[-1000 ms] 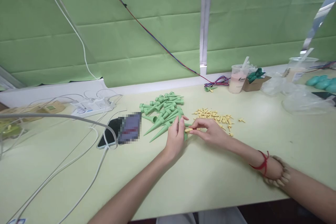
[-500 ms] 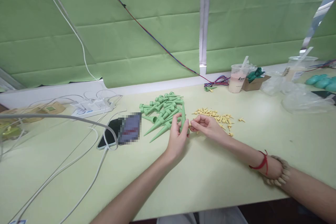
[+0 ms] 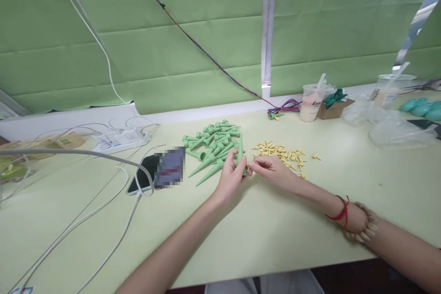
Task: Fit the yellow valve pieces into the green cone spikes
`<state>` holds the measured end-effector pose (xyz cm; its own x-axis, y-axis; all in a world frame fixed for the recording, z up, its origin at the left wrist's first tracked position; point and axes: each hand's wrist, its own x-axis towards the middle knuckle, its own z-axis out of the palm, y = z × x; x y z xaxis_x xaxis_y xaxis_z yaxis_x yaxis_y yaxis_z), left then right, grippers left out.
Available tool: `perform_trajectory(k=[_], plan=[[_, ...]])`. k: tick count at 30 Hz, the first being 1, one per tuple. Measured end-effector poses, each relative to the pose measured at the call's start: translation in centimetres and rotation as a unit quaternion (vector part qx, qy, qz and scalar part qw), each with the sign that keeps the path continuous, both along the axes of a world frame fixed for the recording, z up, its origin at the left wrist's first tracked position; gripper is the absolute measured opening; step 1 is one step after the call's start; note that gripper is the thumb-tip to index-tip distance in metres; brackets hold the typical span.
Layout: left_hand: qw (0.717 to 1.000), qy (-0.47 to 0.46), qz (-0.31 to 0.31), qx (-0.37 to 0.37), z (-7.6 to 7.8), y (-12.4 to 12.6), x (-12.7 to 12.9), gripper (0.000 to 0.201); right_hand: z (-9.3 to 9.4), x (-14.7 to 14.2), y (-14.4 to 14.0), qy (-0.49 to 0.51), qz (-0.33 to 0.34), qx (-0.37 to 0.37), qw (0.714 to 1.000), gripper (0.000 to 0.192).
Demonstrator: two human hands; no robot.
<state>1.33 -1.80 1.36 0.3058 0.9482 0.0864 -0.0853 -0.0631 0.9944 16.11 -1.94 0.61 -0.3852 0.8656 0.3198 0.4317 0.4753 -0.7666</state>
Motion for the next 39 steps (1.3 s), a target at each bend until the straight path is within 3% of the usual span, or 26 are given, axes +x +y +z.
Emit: perform_trajectory(k=[4, 9, 11, 15, 19, 22, 32, 35, 39], plan=[[1.000, 0.025, -0.010, -0.005, 0.1, 0.0, -0.3, 0.026, 0.1, 0.6, 0.4, -0.060, 0.014, 0.118, 0.991, 0.037], [0.984, 0.128, 0.042, 0.114, -0.3, 0.3, -1.1, 0.029, 0.1, 0.3, 0.2, 0.005, 0.015, -0.006, 1.000, 0.037], [0.977, 0.158, 0.060, 0.131, -0.6, 0.5, -1.3, 0.031, 0.0, 0.0, 0.1, 0.030, 0.001, -0.016, 0.999, 0.032], [0.977, 0.156, 0.068, 0.129, -0.8, 0.5, -1.2, 0.032, -0.2, -0.1, 0.2, 0.055, -0.024, 0.020, 0.998, 0.022], [0.980, 0.140, 0.072, 0.119, -0.8, 0.3, -0.9, 0.033, -0.3, 0.0, 0.4, 0.117, 0.004, -0.059, 0.991, 0.029], [0.981, 0.144, 0.068, 0.114, -0.8, 0.3, -0.9, 0.033, -0.3, -0.1, 0.5, 0.145, -0.009, -0.036, 0.989, 0.026], [0.986, 0.117, 0.071, 0.092, -1.0, 0.6, -0.9, 0.032, -0.5, 0.2, 0.9, 0.119, -0.022, -0.071, 0.990, 0.040], [0.986, 0.120, 0.072, 0.093, -1.1, 0.6, -0.8, 0.034, -0.8, 0.2, 1.1, 0.122, -0.003, -0.089, 0.989, 0.032], [0.985, 0.130, 0.062, 0.092, -1.4, 0.8, -0.8, 0.035, -0.9, 0.3, 1.2, 0.127, -0.006, -0.076, 0.989, 0.038]])
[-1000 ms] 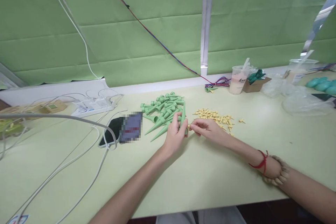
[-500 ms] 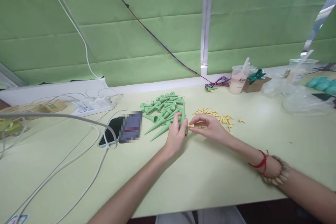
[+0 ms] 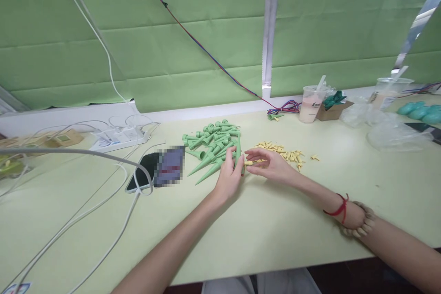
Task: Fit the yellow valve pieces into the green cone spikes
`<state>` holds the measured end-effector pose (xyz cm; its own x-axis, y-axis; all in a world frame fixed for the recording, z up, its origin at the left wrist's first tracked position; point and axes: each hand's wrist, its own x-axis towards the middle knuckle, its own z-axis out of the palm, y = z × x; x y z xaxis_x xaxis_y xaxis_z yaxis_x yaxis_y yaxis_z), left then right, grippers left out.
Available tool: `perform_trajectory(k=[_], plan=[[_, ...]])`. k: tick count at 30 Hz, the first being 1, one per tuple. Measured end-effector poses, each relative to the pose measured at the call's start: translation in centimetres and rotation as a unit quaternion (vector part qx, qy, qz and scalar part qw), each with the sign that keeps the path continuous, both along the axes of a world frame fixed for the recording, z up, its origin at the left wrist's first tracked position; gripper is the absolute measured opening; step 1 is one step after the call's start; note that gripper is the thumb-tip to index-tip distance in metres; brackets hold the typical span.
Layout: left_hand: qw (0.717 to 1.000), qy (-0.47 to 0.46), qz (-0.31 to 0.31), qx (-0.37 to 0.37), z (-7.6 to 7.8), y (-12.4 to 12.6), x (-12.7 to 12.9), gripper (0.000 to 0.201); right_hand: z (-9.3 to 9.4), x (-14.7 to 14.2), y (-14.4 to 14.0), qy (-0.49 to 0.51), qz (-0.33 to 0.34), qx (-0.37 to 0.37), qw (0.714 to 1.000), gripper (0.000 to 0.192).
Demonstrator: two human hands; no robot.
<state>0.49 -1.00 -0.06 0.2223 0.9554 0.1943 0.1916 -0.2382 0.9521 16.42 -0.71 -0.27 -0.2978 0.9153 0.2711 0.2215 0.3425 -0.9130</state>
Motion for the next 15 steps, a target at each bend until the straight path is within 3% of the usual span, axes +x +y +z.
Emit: perform_trajectory(k=[5, 11, 15], plan=[[0.999, 0.039, -0.008, 0.014, -0.30, 0.21, -0.03, 0.035, 0.34, 0.07, -0.19, -0.054, -0.003, 0.022, 0.998, 0.025], [0.999, 0.027, -0.006, 0.018, -0.38, 0.20, 0.05, 0.035, 0.32, 0.08, -0.12, -0.037, 0.027, 0.002, 0.999, 0.027], [0.999, 0.023, -0.014, 0.017, -0.33, 0.16, 0.07, 0.036, 0.06, 0.16, 0.11, -0.019, 0.003, 0.021, 1.000, 0.035]])
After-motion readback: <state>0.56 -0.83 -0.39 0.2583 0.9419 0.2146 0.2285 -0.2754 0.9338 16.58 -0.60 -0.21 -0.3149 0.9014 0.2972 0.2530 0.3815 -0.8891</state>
